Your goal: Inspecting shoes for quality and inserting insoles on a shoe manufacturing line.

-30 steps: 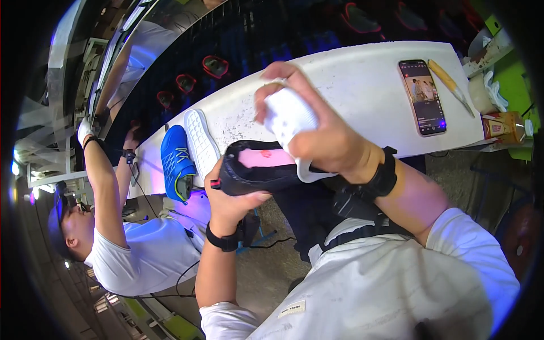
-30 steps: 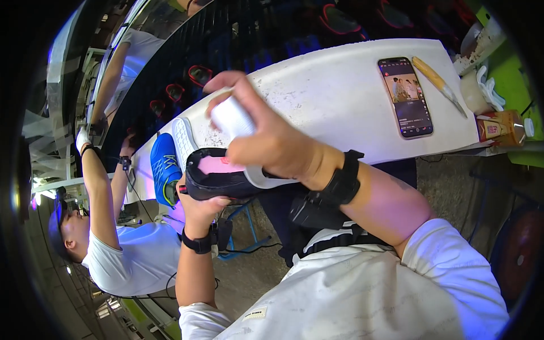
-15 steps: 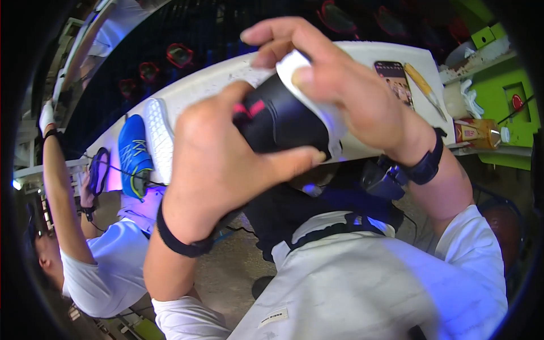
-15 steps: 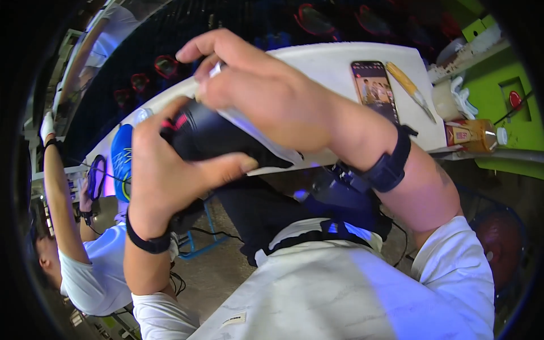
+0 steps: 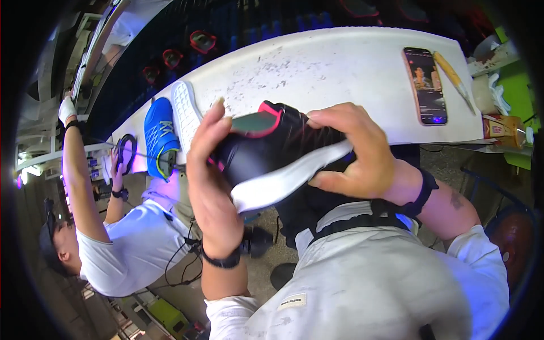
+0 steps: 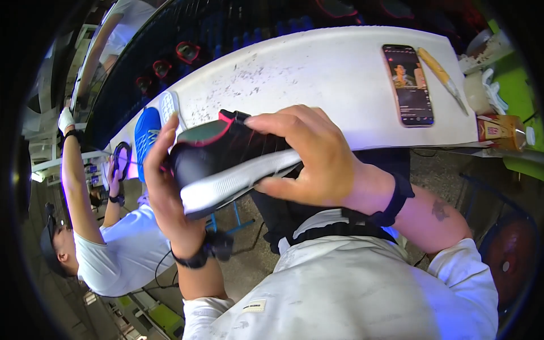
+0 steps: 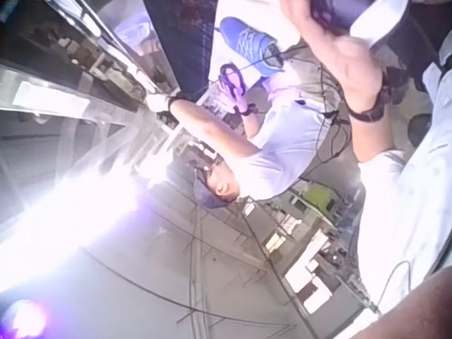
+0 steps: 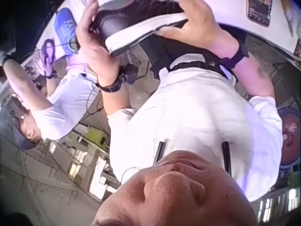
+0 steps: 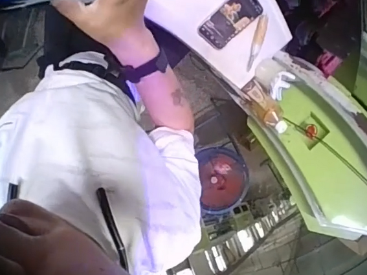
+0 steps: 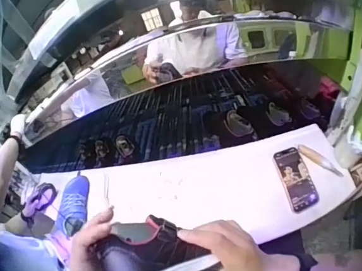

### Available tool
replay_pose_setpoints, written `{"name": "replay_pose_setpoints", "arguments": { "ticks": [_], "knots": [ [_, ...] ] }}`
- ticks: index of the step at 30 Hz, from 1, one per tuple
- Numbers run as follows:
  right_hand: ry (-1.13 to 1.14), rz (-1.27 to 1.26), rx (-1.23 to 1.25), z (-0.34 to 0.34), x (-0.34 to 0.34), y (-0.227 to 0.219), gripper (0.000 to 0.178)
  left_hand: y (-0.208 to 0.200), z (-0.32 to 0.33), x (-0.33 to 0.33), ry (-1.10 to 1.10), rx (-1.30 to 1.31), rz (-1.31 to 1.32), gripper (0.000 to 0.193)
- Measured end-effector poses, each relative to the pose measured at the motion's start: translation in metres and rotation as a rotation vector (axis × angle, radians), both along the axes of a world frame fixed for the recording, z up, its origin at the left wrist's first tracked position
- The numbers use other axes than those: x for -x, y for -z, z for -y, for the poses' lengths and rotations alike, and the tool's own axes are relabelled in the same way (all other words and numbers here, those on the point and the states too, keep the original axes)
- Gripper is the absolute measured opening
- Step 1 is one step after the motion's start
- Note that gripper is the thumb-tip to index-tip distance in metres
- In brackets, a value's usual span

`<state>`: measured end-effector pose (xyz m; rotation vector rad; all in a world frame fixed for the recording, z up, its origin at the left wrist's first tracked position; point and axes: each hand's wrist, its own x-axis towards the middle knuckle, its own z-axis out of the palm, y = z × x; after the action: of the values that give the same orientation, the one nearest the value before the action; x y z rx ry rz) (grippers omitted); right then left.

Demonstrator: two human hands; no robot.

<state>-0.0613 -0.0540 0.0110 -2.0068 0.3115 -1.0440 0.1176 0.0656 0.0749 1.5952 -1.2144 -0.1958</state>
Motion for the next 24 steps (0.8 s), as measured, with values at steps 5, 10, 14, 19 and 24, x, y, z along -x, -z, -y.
{"name": "replay_pose_setpoints", "arguments": {
  "ticks": [5, 10, 14, 19, 24],
  "knots": [
    [0.011, -0.165, 0.095, -0.018, -0.001, 0.033, 0.074, -0.002, -0.059, -0.018, 0.106, -0.360, 0.303, 0.086],
    [0.093, 0.016, 0.232, -0.022, 0.000, 0.040, 0.045, 0.011, -0.074, -0.012, 0.000, -0.350, 0.141, 0.070],
    [-0.003, 0.056, 0.167, -0.026, 0.004, 0.042, 0.036, 0.007, -0.072, -0.003, -0.058, -0.397, 0.009, 0.079],
    [-0.125, -0.012, 0.066, -0.016, 0.007, 0.039, 0.048, 0.000, -0.058, -0.012, 0.057, -0.354, 0.038, 0.097],
    [-0.137, -0.171, -0.107, 0.005, -0.002, 0.037, 0.089, 0.000, -0.057, -0.022, 0.130, -0.352, 0.320, 0.074]
  ]
}}
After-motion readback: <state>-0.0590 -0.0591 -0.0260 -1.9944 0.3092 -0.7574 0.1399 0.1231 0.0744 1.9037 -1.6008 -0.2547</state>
